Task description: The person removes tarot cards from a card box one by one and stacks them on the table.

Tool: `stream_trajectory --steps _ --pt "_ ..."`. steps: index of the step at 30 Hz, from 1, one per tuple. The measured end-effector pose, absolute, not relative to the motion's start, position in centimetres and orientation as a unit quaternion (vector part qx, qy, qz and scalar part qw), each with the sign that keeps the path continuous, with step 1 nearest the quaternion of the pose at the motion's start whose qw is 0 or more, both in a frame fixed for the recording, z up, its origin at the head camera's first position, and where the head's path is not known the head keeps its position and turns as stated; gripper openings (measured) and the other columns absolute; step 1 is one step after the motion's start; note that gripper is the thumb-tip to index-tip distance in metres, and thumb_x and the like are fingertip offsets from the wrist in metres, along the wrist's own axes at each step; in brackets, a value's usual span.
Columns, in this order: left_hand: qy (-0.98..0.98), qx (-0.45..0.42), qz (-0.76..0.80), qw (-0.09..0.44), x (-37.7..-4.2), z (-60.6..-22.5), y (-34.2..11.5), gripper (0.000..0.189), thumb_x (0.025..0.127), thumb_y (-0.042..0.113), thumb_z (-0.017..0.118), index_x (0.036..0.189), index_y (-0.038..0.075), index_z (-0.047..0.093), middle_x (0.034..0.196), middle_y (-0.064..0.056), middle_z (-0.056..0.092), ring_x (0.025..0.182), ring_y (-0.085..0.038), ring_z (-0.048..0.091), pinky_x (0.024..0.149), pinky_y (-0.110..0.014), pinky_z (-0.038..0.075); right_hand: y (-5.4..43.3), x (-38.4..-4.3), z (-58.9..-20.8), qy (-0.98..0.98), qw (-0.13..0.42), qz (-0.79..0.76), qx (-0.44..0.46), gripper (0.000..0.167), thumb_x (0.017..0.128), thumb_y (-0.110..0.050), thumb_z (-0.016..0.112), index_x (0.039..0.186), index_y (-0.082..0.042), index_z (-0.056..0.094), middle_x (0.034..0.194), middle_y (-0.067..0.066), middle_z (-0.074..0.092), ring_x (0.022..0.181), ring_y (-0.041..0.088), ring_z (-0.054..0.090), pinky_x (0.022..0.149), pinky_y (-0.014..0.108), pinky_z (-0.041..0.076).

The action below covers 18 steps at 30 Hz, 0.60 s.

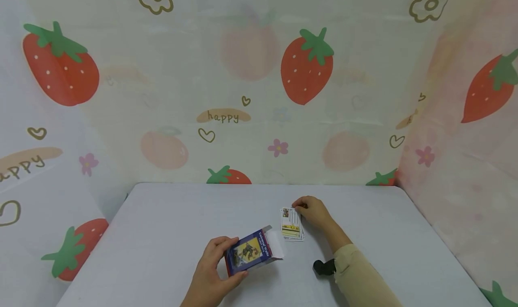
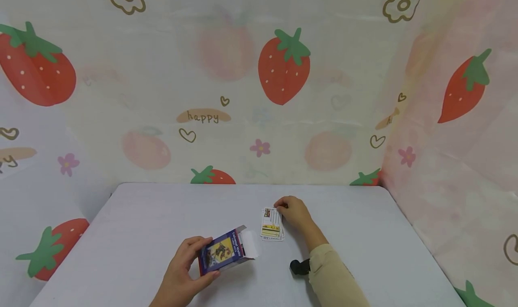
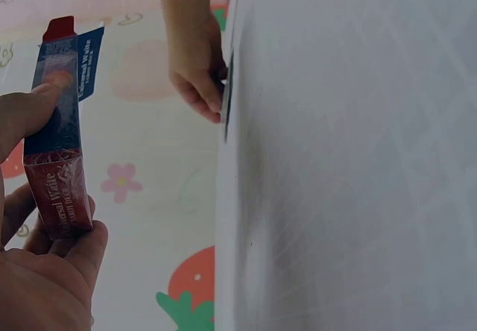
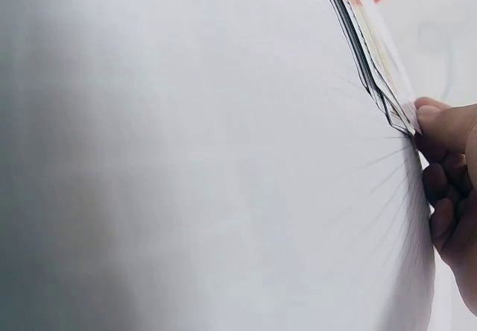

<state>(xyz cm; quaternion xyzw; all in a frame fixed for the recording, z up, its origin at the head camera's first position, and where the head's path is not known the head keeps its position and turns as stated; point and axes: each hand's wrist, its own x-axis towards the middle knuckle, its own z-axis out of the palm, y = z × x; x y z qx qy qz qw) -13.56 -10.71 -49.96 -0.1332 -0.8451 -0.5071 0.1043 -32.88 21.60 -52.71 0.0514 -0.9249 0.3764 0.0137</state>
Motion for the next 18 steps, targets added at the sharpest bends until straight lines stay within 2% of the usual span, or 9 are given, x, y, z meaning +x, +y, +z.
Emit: stream_trajectory --steps 9,18 --pt "-0.847 -0.132 -0.504 0.104 -13.48 -49.82 -10.62 0.073 0.072 0.025 0.095 0.136 0.035 0.060 0.133 0.013 0.049 0.117 -0.011 0.052 0.102 -0.035 0.054 21.64 -32.96 -52.76 -0.930 0.014 0.364 0.054 0.007 0.096 -0.013 0.072 0.101 -0.014 0.076 0.101 0.001 0.069 0.093 0.017 0.060 0.088 0.039 0.052" --pt "-0.847 -0.133 -0.503 0.106 -13.49 -49.88 -10.68 0.074 0.072 0.025 0.095 0.136 0.036 0.060 0.133 0.013 0.049 0.117 -0.011 0.052 0.101 -0.032 0.054 22.07 -32.77 -52.07 -0.923 0.018 0.381 0.052 0.011 0.096 -0.014 0.072 0.106 -0.012 0.075 0.102 0.002 0.069 0.091 0.018 0.059 0.081 0.034 0.050"
